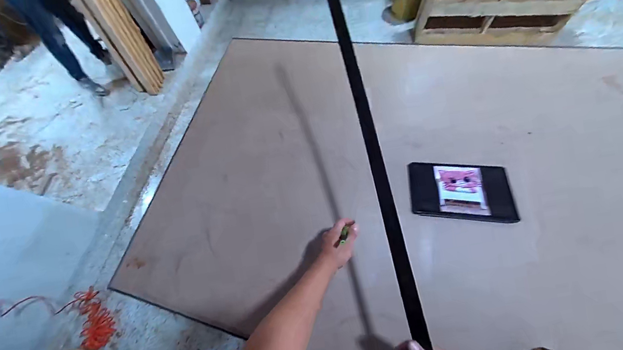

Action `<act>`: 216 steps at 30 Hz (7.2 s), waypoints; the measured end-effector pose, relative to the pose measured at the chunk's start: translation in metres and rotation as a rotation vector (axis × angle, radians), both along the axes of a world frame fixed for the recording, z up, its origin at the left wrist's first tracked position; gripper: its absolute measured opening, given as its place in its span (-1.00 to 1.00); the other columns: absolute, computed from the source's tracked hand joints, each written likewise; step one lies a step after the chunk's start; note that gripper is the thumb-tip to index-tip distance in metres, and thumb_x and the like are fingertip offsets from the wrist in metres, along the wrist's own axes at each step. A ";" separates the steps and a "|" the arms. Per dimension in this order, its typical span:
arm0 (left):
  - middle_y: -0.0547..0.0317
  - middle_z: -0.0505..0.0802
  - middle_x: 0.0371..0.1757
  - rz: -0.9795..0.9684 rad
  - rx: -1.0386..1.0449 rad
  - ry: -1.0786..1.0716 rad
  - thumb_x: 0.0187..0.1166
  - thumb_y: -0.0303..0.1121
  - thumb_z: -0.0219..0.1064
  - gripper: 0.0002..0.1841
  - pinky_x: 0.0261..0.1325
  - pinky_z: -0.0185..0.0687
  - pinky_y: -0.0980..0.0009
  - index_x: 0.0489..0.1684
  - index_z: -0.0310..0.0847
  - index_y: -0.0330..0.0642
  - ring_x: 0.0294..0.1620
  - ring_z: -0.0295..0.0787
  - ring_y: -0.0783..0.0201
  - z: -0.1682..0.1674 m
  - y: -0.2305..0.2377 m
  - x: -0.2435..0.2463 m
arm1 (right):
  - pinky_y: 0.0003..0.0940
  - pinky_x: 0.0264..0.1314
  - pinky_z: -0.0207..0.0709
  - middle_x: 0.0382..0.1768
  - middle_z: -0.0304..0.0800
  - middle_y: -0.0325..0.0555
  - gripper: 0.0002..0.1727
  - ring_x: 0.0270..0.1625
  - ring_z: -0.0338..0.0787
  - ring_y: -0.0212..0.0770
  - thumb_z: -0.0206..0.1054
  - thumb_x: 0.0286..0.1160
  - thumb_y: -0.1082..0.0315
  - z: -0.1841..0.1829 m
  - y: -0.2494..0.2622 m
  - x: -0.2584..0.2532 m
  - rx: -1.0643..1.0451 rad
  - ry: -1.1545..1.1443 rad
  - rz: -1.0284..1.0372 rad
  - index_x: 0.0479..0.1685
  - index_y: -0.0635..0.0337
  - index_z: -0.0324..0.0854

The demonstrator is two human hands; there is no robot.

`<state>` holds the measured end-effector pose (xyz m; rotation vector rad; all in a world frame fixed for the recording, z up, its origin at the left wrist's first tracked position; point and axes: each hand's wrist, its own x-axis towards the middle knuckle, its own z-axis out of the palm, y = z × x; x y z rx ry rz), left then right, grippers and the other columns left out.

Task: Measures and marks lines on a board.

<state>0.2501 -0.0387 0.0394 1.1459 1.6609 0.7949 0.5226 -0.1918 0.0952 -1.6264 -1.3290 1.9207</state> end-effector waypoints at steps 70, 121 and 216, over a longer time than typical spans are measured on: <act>0.33 0.82 -0.49 0.218 0.326 0.100 0.41 -0.48 0.46 -0.92 -0.52 0.53 0.72 -0.23 0.79 -0.24 -0.57 0.62 0.64 -0.081 0.004 -0.327 | 0.22 0.91 -0.07 0.78 0.35 -0.07 -0.04 0.84 0.26 -0.02 0.16 0.42 -0.56 -0.158 0.251 -0.395 1.241 -0.415 0.599 0.69 -0.11 0.49; 0.33 0.85 -0.45 0.222 0.302 0.129 0.47 -0.37 0.43 -0.92 -0.50 0.58 0.63 -0.23 0.76 -0.16 -0.56 0.67 0.58 -0.084 0.003 -0.327 | 0.20 0.92 -0.24 0.85 0.21 -0.22 0.05 0.91 0.06 -0.04 -0.13 0.43 -0.64 -0.162 0.275 -0.378 1.240 -0.524 0.809 0.83 -0.16 0.28; 0.09 0.87 0.27 0.159 0.379 0.393 0.86 -0.14 0.08 -0.58 0.40 0.76 0.20 0.40 0.66 -0.22 0.29 0.83 0.27 -0.086 -0.032 -0.302 | 0.03 0.85 0.11 0.69 0.51 -0.25 -0.38 0.77 0.37 -0.11 0.05 0.67 -0.29 -0.164 0.192 -0.367 1.341 -0.361 0.785 0.53 -0.24 0.64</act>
